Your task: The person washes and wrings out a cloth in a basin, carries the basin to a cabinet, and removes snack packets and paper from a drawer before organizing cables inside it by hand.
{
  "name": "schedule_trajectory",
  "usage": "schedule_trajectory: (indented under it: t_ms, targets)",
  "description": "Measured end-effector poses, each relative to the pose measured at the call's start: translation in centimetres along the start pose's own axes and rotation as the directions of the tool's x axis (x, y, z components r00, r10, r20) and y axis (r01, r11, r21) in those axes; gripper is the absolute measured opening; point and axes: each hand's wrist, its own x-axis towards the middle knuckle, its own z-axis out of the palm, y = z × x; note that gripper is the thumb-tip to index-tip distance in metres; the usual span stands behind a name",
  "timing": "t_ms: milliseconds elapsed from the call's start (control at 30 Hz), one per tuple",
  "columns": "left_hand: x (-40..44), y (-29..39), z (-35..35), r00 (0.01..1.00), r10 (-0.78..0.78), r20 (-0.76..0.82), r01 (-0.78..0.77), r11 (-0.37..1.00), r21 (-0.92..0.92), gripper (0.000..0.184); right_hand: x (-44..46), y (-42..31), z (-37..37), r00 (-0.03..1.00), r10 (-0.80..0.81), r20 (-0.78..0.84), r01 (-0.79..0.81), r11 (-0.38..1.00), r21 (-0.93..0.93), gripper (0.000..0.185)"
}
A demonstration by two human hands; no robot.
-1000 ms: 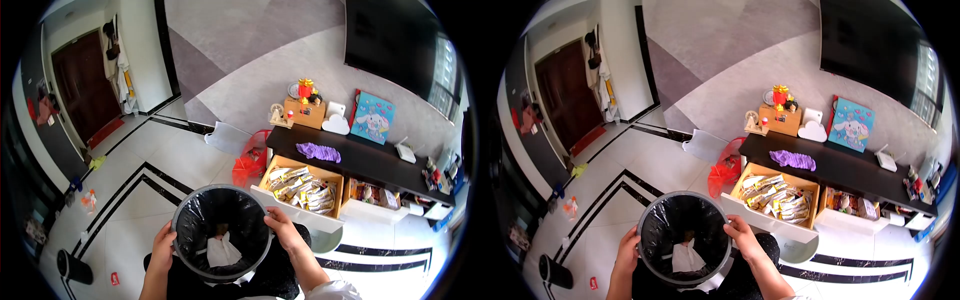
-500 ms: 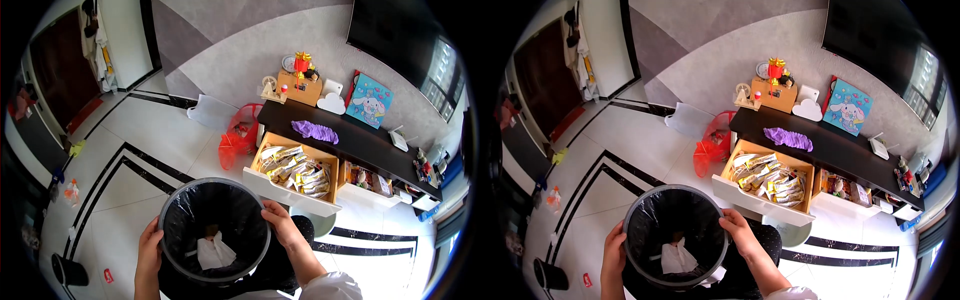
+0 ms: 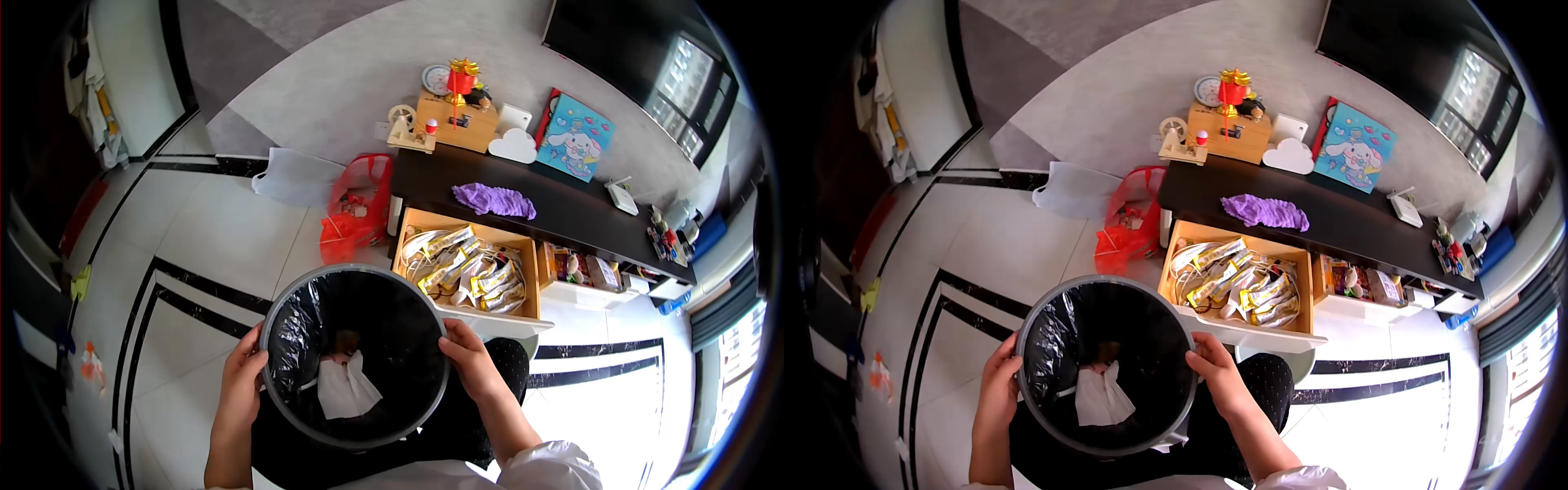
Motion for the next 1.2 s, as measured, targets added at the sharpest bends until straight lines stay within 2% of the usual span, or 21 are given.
schedule_trajectory:
  t_ms: [200, 400, 600, 667, 767, 867, 1000, 1067, 1200]
  targets:
    - [3.8, 2.3, 0.1, 0.995, 0.015, 0.102, -0.018, 0.999, 0.031, 0.046, 0.5, -0.8, 1.3, 0.998, -0.060, -0.028, 0.061, 0.997, 0.047, 0.035]
    - [4.8, 2.5, 0.2, 0.982, 0.018, 0.188, -0.023, 0.999, 0.029, 0.045, -1.4, -0.3, 0.9, 0.990, -0.131, -0.056, 0.131, 0.991, 0.007, 0.033]
    - [3.9, 1.6, 1.4, 0.968, -0.148, 0.201, 0.119, 0.982, 0.147, 0.045, -3.5, 1.1, -0.4, 0.984, -0.121, -0.133, 0.130, 0.989, 0.064, 0.031]
    - [3.2, 0.6, 1.3, 0.968, -0.189, 0.162, 0.157, 0.969, 0.188, 0.046, -3.7, 1.4, -0.9, 0.984, -0.099, -0.149, 0.111, 0.991, 0.070, 0.031]
    - [2.1, -0.7, 1.4, 0.955, -0.220, 0.197, 0.184, 0.965, 0.186, 0.047, -3.5, 1.9, -1.7, 0.981, -0.079, -0.178, 0.079, 0.997, -0.008, 0.031]
    - [2.1, -2.5, 0.8, 0.949, -0.274, 0.154, 0.228, 0.937, 0.264, 0.046, -3.3, 2.9, -2.1, 0.979, -0.063, -0.194, 0.058, 0.998, -0.030, 0.031]
    - [3.5, -3.8, -0.1, 0.935, -0.284, 0.212, 0.216, 0.931, 0.296, 0.041, -3.7, 3.5, -1.8, 0.970, -0.048, -0.238, 0.036, 0.998, -0.052, 0.031]
    - [4.5, -4.1, -0.7, 0.931, -0.262, 0.252, 0.204, 0.950, 0.235, 0.041, -4.2, 3.1, -1.1, 0.967, -0.043, -0.252, 0.027, 0.997, -0.069, 0.031]
    - [6.9, -3.3, -1.7, 0.965, -0.168, 0.202, 0.154, 0.984, 0.085, 0.042, -2.7, 1.3, 0.8, 0.970, -0.033, -0.242, 0.008, 0.994, -0.105, 0.033]
